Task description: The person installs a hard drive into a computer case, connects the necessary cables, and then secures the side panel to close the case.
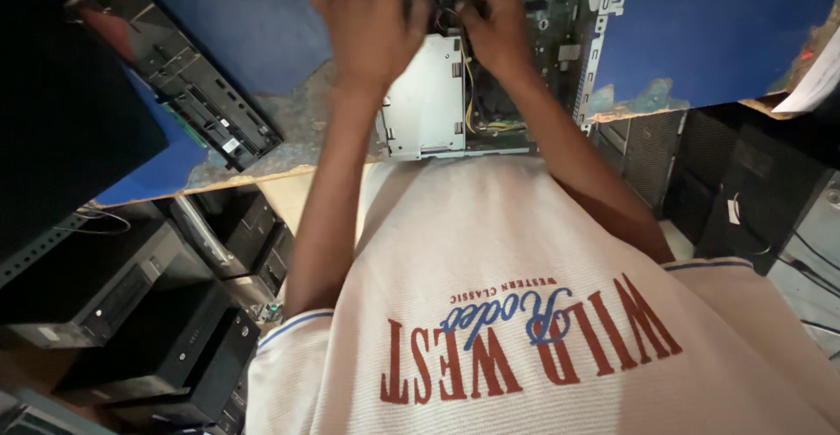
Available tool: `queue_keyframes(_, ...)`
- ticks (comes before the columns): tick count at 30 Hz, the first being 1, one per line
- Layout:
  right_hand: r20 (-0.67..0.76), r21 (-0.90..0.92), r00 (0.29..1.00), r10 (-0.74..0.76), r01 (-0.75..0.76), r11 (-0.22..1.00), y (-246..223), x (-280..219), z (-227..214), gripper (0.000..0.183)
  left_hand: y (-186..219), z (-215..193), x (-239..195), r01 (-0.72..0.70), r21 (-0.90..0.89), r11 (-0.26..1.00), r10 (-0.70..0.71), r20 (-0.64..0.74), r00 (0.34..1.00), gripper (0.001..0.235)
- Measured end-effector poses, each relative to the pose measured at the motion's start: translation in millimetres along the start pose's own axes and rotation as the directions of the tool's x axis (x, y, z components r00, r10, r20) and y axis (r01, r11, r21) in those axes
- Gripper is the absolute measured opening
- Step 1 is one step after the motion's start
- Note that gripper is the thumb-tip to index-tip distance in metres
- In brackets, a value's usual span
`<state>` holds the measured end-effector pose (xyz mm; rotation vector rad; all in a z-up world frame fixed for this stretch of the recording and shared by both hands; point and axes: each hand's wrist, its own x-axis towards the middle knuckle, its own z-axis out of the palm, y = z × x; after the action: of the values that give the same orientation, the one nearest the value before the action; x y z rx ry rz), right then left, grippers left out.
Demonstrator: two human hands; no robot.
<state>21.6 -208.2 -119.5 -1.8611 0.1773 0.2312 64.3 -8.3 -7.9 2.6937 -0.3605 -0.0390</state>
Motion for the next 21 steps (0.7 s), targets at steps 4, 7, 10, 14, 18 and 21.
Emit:
queue_keyframes(4, 0.131, -0.023, 0.982, -0.136, 0.14, 0.99, -1.6, 3.5, -5.5, 0.03, 19.3, 20.3, 1.3, 0.103, 0.065, 0.992, -0.095, -0.119, 0.988, 0.035)
queue_keyframes(7, 0.206, -0.048, 0.97, -0.13, 0.143, 0.989, 4.9, 6.3, -11.7, 0.037, 28.5, 33.3, 2.6, 0.245, 0.068, 0.967, -0.236, -0.123, 0.964, 0.034)
queue_keyframes(10, 0.243, -0.023, 0.956, -0.166, 0.177, 0.984, 13.2, 9.2, -10.8, 0.037, 31.9, 38.7, 3.7, 0.333, 0.091, 0.939, -0.323, -0.108, 0.94, 0.029)
queue_keyframes(14, 0.254, 0.112, 0.955, -0.155, 0.13, 0.985, 22.5, 11.2, -7.9, 0.043, 36.9, 41.3, -0.9, 0.382, 0.073, 0.921, -0.366, -0.165, 0.916, 0.028)
queue_keyframes(18, 0.361, 0.26, 0.892, -0.272, 0.184, 0.948, 24.2, 11.3, -11.2, 0.056, 45.6, 44.0, -7.8, 0.456, 0.108, 0.883, -0.434, -0.183, 0.882, 0.022)
queue_keyframes(21, 0.419, 0.368, 0.896, -0.148, -0.018, 0.93, 21.1, 14.2, -14.9, 0.055, 53.4, 46.3, -11.9, 0.422, 0.101, 0.901, -0.401, -0.177, 0.899, 0.014)
